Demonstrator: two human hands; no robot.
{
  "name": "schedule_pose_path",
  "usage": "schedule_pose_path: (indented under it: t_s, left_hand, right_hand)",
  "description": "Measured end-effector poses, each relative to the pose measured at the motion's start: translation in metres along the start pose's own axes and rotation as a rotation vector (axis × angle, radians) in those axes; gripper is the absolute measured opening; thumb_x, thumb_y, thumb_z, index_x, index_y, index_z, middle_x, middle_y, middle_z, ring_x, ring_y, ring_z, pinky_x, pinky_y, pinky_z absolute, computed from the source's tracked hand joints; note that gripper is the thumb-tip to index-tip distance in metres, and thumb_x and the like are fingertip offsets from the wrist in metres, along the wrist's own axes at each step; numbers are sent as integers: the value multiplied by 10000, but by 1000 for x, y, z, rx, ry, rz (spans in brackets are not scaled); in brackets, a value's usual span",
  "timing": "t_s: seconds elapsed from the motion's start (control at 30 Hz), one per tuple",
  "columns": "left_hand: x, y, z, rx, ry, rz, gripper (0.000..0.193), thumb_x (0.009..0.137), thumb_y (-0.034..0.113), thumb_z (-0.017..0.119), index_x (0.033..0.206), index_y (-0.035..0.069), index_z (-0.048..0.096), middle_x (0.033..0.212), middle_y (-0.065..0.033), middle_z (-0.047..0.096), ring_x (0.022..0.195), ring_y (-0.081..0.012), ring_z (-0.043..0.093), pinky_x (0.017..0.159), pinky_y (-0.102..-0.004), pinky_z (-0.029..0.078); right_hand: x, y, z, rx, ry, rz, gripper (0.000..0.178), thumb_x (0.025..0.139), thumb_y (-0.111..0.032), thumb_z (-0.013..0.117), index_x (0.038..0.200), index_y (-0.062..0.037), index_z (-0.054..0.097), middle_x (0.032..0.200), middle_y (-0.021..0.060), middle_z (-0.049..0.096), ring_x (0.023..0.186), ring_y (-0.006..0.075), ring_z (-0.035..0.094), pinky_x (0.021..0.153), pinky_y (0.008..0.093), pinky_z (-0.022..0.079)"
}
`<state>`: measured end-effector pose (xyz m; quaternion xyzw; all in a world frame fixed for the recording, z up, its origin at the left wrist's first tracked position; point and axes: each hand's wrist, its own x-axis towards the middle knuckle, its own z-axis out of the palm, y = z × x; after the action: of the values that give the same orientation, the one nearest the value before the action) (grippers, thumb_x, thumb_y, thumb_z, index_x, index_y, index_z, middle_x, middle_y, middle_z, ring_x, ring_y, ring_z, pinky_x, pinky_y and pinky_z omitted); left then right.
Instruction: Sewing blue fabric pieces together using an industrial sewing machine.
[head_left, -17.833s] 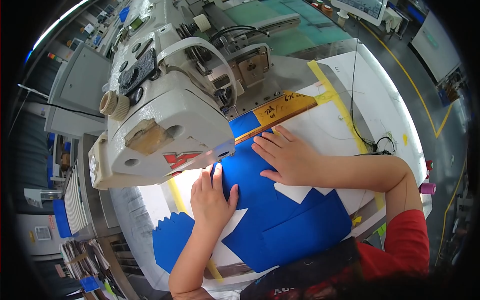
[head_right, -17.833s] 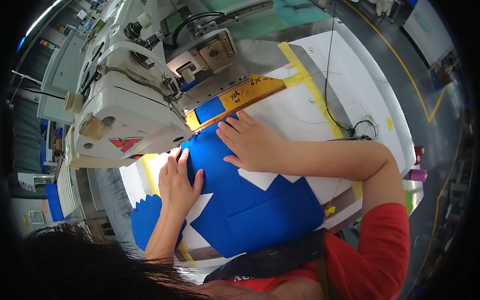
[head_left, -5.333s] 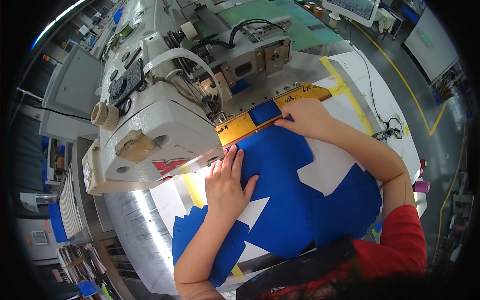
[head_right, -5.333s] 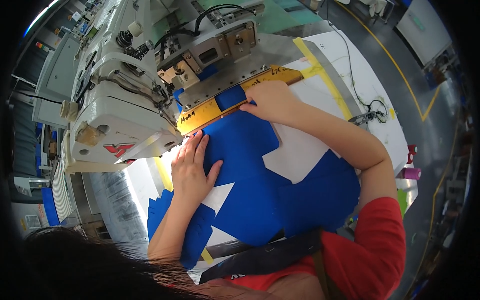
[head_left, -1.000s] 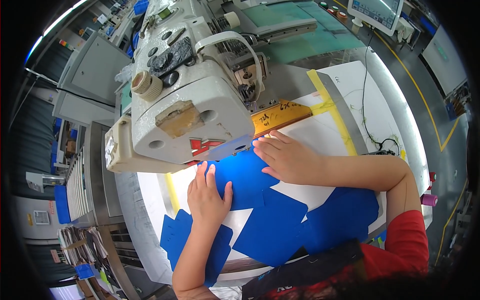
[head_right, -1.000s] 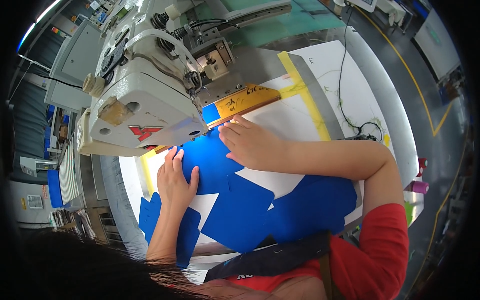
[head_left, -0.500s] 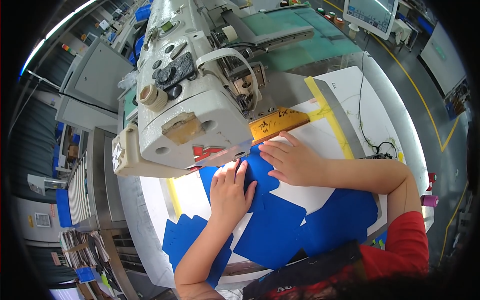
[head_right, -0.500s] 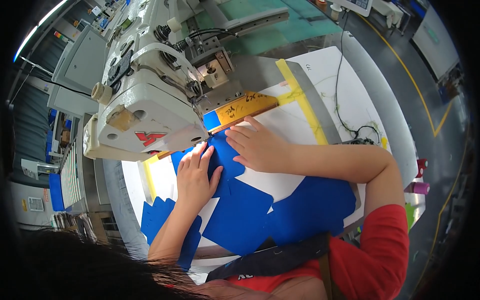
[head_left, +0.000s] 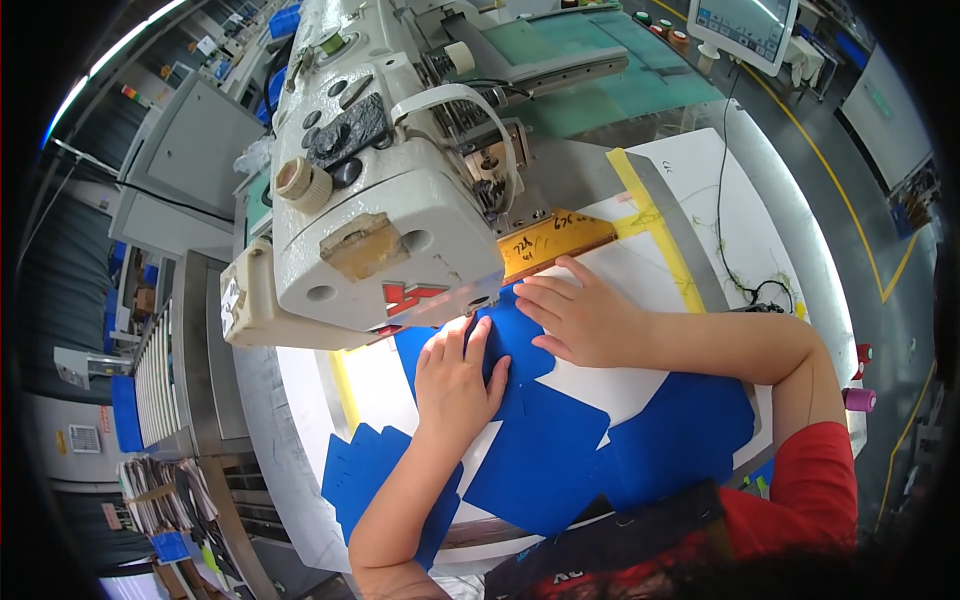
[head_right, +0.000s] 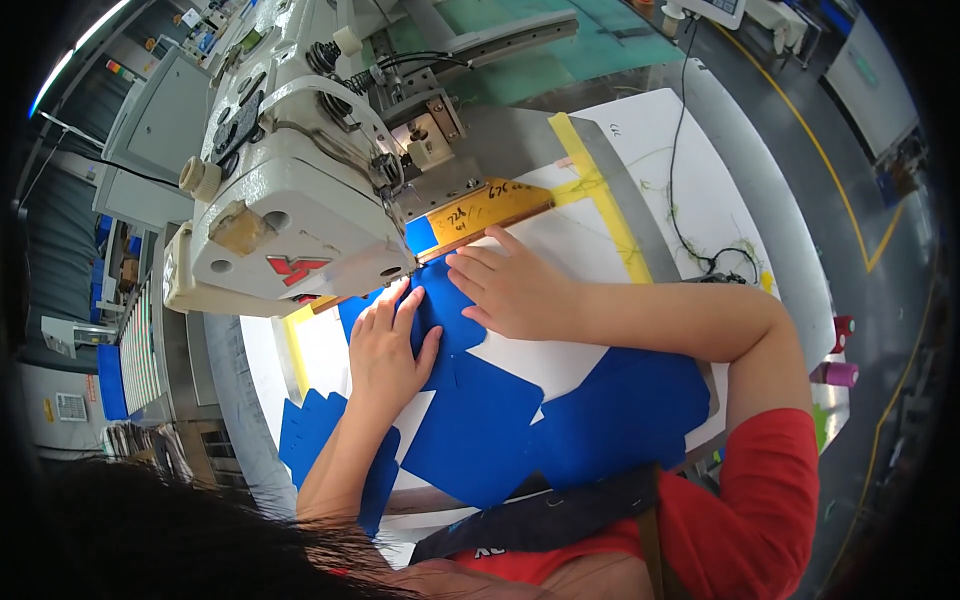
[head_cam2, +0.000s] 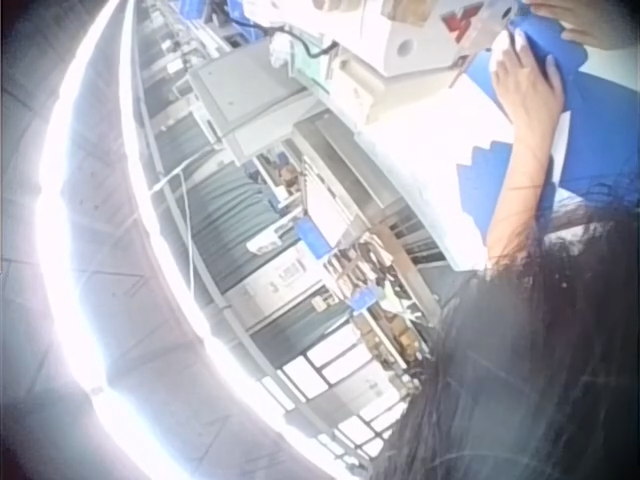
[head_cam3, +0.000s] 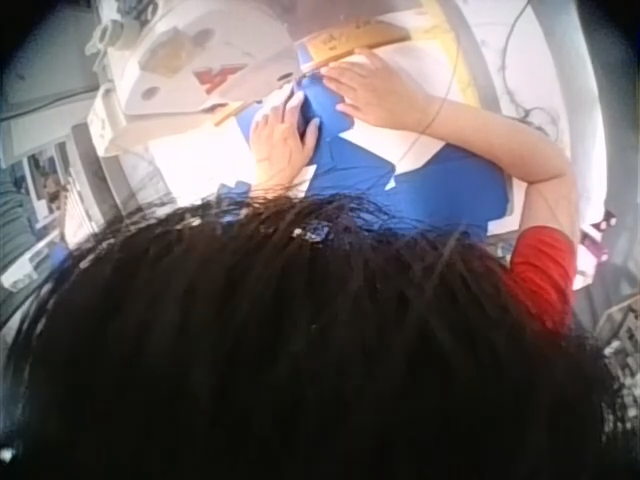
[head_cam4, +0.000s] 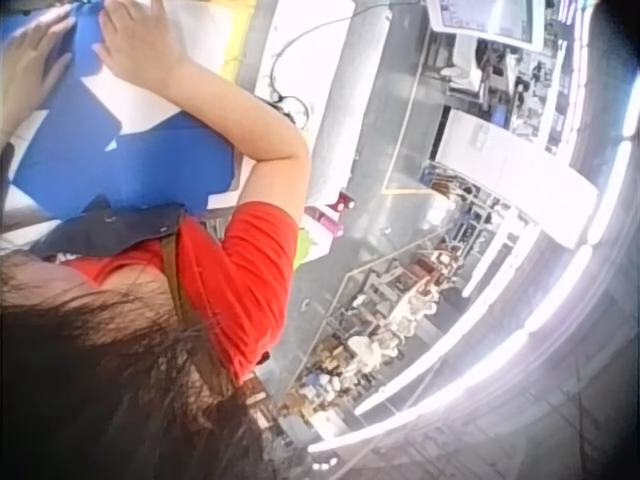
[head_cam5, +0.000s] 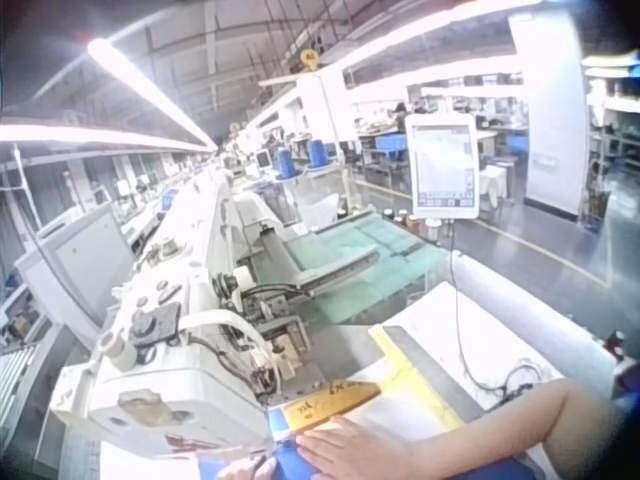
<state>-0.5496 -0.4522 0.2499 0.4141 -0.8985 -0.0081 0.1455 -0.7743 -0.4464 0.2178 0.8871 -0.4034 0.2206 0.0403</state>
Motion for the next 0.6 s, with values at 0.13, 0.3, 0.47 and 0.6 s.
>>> schedule_pose_path:
  t_s: [0.13,0.3,0.47,0.6]
  left_hand:
    - [2,3,-2,-10,3,-3,473,778,211,707,1195,35,570,1254,-153,533,1086,-308,545,954,-394,415]
    - [2,4,-4,-6,7,-4,468,785,217,702,1194,31,570,1253,-148,532,1084,-310,544,956,-400,413]
    - [3,7,-7,-1,-9,-20,456,789,215,697,1185,28,569,1250,-156,531,1081,-312,550,956,-402,415]
    - [3,9,-7,14,-31,-46,464,792,211,693,1193,23,557,1256,-168,527,1087,-321,552,957,-408,417]
  right_hand:
    - [1,1,-3,-25,27,-12,451,869,-358,591,1135,4,614,1196,101,570,1175,223,499,1046,473,302]
    - [0,1,-2,-16,43,-8,445,870,-352,592,1136,4,612,1183,105,569,1170,224,501,1037,480,309]
    - [-1,2,-1,47,64,-5,413,846,-309,630,1129,-11,593,1231,94,545,1180,213,500,1037,471,324]
    - [0,3,0,81,103,-14,389,835,-285,645,1109,-15,593,1183,100,554,1149,228,512,1013,464,348]
